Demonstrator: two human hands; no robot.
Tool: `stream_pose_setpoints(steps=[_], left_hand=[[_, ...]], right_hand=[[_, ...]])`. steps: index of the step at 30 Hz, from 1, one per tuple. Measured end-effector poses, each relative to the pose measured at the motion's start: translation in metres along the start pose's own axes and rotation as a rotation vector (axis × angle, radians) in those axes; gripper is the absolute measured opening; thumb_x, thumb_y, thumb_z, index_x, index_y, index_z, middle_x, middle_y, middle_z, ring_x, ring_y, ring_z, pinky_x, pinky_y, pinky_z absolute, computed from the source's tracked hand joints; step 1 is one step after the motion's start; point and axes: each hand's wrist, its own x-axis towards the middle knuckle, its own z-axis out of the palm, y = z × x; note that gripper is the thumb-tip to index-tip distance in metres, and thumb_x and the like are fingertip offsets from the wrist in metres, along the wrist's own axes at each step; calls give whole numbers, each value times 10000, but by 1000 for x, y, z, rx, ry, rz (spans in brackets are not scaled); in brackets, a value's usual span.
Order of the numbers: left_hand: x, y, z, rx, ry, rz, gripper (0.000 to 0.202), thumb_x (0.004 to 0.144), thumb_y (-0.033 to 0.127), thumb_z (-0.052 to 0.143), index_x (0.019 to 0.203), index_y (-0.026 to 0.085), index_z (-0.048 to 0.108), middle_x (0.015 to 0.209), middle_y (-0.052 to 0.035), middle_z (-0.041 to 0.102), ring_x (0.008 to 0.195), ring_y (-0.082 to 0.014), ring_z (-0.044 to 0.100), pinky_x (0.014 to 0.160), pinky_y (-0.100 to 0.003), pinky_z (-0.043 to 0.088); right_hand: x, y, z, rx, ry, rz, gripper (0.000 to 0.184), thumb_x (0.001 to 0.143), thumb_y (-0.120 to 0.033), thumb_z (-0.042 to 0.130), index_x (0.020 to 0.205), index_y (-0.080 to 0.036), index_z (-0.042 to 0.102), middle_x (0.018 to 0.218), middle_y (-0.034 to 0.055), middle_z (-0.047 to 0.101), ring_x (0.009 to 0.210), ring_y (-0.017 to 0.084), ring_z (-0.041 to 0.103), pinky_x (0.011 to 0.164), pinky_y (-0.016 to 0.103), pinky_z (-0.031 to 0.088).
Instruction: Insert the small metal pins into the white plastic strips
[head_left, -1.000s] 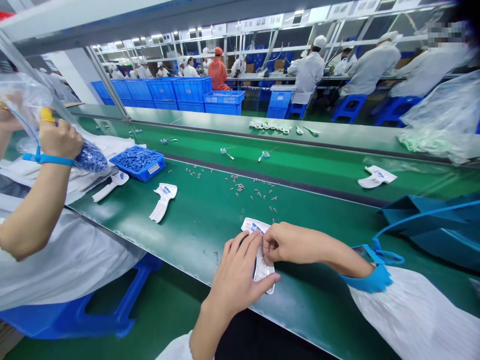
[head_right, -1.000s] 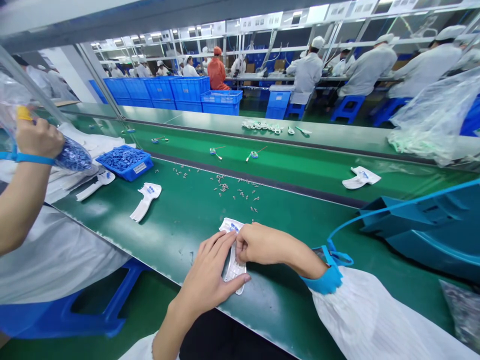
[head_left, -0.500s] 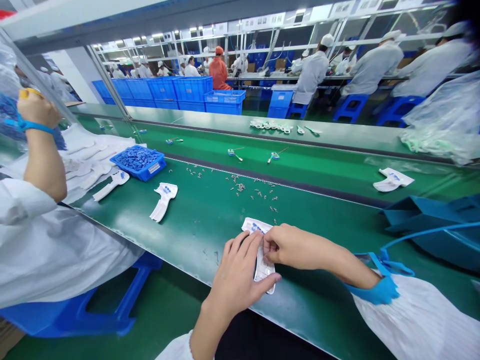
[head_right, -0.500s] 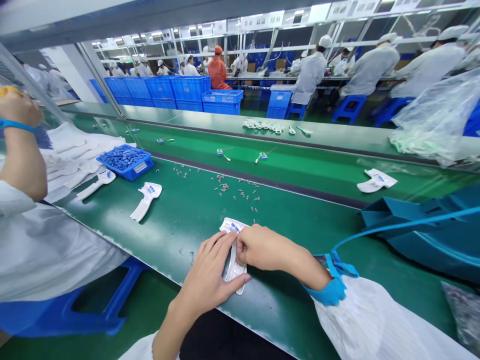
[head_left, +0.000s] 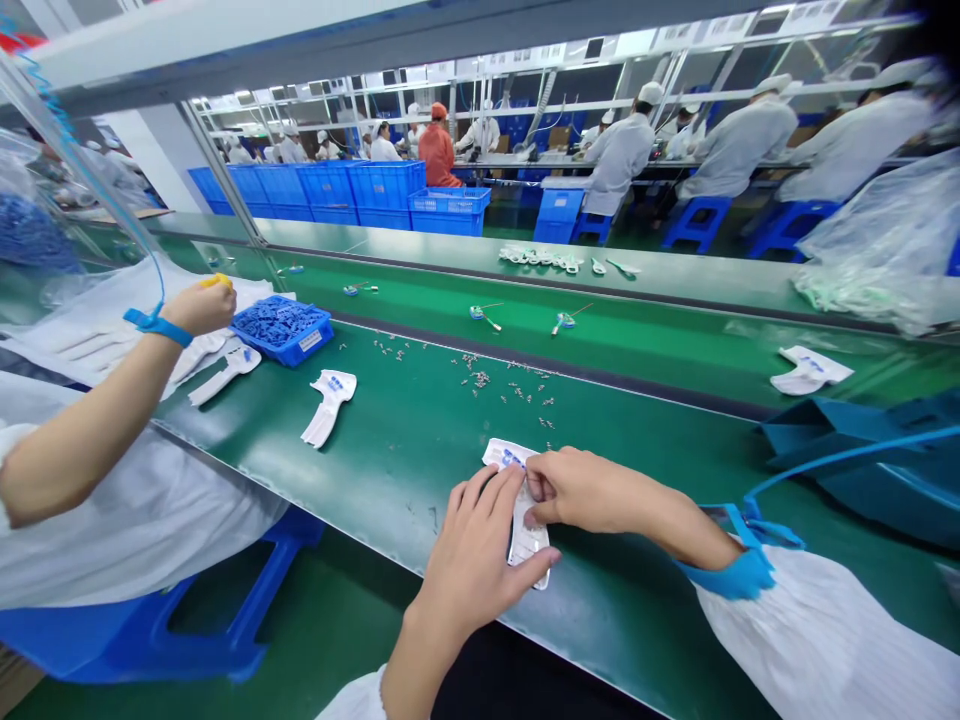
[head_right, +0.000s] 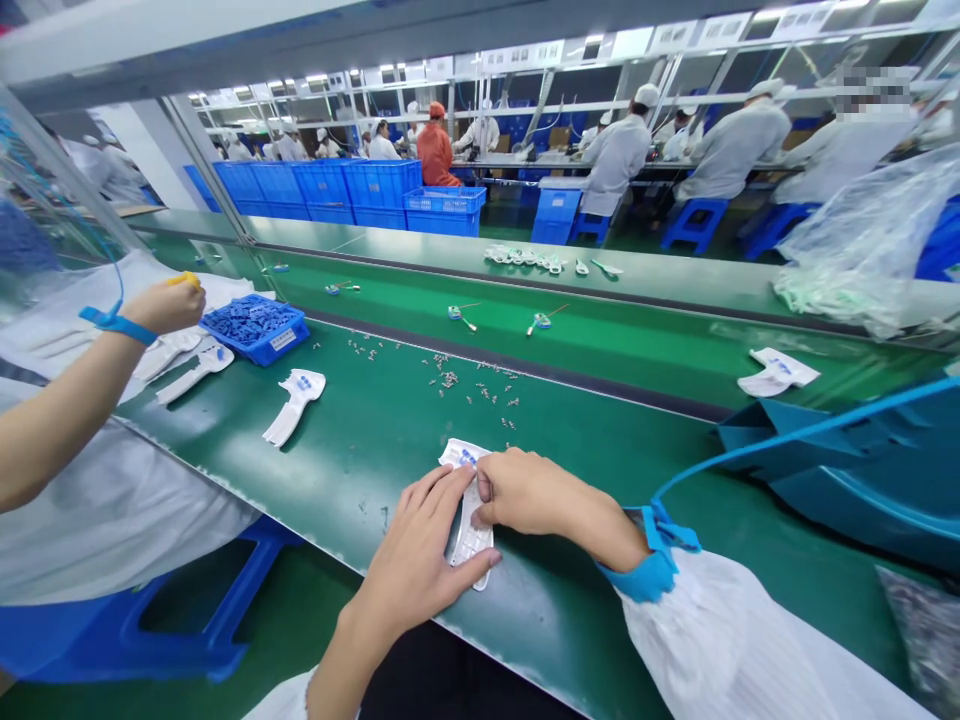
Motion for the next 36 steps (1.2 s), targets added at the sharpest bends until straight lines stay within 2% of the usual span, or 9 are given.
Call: stream_pose_setpoints(steps=[3, 6, 10, 13, 19, 23, 26, 30, 36], left_hand=[[-2, -2, 3, 12, 22, -24, 730, 905, 541, 578, 1491, 216, 289, 1529, -88, 404, 1422, -312, 318, 1127, -487, 347], [-3, -3, 6, 23, 40, -45, 715, 919, 533, 557, 1494, 204, 286, 1551, -88, 367, 1441, -318, 276, 1138, -498, 333], [-4, -3, 7, 30, 51, -54, 691, 931, 521, 542, 1493, 204, 293, 1560, -93, 352, 1452, -325, 255, 1138, -512, 332], [-4, -2, 6, 30, 56, -46, 682, 935, 513, 538, 1493, 209, 290, 1551, -96, 364, 1447, -324, 269, 1131, -516, 344], [-4, -3, 5, 3, 127, 1, 652, 937, 433, 574, 1483, 220, 289, 1510, -114, 409, 1430, -325, 297, 1106, -521, 375], [-5, -4, 4, -73, 288, 111, 423, 964, 213, 534, 1368, 214, 410, 1313, -100, 582, 1305, -268, 447, 1045, -458, 432], [-6, -5, 4, -111, 382, 174, 348, 952, 138, 544, 1284, 217, 473, 1156, -74, 652, 1160, -235, 537, 973, -410, 472], [-7, -6, 6, -126, 385, 176, 315, 951, 132, 561, 1247, 221, 501, 1057, -56, 676, 1026, -215, 580, 892, -380, 494], [-7, -8, 10, -132, 394, 100, 323, 960, 149, 549, 1270, 223, 497, 985, -47, 685, 963, -211, 599, 856, -375, 494]], right_hand=[[-2, 26, 4, 129, 164, -127, 179, 899, -329, 510, 909, -219, 651, 850, 37, 697, 776, 206, 640, 658, 289, 448], [2, 57, 16, 60, 486, -55, 277, 933, -324, 450, 1083, -221, 658, 1132, 88, 666, 929, 237, 648, 778, 347, 488], [13, 80, 35, 9, 562, -70, 316, 942, -350, 473, 1186, -221, 627, 1192, 101, 635, 985, 251, 648, 830, 373, 509], [20, 80, 41, -36, 597, -90, 287, 957, -330, 447, 1117, -209, 652, 1112, 104, 661, 999, 267, 637, 863, 401, 499], [14, 69, 39, 209, 575, -84, 259, 943, -382, 480, 976, -215, 674, 955, 80, 699, 853, 238, 640, 770, 377, 493], [4, 50, 43, 742, 392, -118, 280, 860, -469, 626, 951, -204, 631, 849, 32, 672, 766, 178, 612, 702, 300, 485], [-2, 32, 48, 976, 244, -173, 317, 789, -472, 726, 866, -190, 603, 748, -10, 622, 696, 137, 561, 654, 257, 450], [-6, 18, 54, 1042, 117, -191, 302, 778, -458, 746, 819, -173, 655, 757, 4, 653, 718, 143, 570, 682, 263, 450], [-9, 19, 56, 852, 201, -183, 276, 837, -445, 681, 945, -196, 734, 832, 27, 700, 765, 177, 600, 697, 283, 464]])
